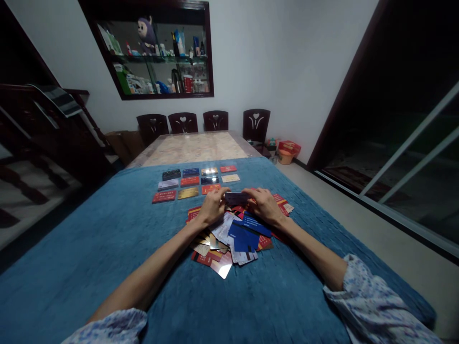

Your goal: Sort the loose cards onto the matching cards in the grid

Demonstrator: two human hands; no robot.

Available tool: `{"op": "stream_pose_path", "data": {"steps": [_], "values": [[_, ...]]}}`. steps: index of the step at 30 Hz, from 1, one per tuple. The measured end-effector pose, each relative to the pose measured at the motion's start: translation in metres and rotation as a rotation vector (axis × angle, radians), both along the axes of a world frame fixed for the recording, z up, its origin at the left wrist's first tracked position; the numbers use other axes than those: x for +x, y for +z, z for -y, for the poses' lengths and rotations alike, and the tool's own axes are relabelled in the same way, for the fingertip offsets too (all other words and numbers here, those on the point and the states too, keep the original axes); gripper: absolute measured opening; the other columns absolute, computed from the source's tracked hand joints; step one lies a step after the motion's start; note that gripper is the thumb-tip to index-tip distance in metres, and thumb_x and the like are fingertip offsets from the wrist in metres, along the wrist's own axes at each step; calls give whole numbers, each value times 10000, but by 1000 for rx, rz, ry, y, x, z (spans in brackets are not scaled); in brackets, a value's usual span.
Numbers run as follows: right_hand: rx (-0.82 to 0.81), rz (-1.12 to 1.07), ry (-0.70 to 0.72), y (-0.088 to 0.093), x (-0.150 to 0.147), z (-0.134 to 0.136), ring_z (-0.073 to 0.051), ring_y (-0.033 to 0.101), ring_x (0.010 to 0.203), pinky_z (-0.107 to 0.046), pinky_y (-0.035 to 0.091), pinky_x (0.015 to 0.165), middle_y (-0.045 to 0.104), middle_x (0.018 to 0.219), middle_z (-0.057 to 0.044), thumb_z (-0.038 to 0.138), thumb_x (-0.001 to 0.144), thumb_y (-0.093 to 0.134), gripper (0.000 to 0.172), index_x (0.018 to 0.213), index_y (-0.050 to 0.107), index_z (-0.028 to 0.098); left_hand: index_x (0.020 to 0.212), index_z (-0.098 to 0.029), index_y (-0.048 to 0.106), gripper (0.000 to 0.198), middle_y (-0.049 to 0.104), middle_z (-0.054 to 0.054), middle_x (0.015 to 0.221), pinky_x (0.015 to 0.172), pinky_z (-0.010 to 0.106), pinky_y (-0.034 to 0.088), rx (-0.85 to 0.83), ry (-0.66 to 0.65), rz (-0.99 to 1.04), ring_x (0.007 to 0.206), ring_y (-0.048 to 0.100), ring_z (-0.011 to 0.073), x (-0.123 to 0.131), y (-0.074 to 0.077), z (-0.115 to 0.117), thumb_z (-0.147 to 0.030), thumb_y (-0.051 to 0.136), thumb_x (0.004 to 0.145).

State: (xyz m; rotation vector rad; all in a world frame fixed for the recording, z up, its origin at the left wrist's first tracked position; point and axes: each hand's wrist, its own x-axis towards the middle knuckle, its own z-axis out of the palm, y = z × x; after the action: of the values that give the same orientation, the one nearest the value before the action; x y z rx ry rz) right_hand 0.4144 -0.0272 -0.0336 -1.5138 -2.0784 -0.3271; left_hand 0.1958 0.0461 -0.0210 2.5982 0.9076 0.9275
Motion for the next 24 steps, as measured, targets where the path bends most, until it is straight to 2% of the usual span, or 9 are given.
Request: {"op": "stream_pose_path", "data": {"steps": [4,8,14,18,24], "values": [[-29,25,-25,-3,0,-2,-237,571,890,-337,371,810,728,993,-102,145,916,517,401,1305,597,203,1209,-189,628,445,675,74,910,820,358,509,31,25,-75,832,625,223,-1,0,0,-83,525,789],[-8,52,-35,-4,-1,-4,-244,562,921,-345,360,814,730,1032,-104,152,926,508,406,1321,587,203,1236,-186,617,462,681,78,899,819,364,513,46,40,-90,817,626,223,-1,1,1,-85,497,801],[21,77,-15,1,-2,-2,-253,535,932,-349,361,802,708,1050,-125,150,907,495,433,1335,565,146,1213,-158,605,430,698,100,949,836,371,515,72,41,-38,845,641,229,0,0,0,-76,470,813],[42,102,20,4,-4,0,-282,512,982,-376,369,822,672,1075,-151,263,895,547,510,1386,512,131,1159,-152,604,383,700,101,974,851,358,512,64,35,15,866,646,223,0,1,-1,-64,470,811],[93,134,-30,1,-6,-5,-289,500,992,-383,363,821,645,1100,-164,291,886,576,519,1379,517,139,1138,-170,596,366,689,78,944,845,365,511,47,23,21,837,627,211,1,5,-1,-74,503,797]]}}
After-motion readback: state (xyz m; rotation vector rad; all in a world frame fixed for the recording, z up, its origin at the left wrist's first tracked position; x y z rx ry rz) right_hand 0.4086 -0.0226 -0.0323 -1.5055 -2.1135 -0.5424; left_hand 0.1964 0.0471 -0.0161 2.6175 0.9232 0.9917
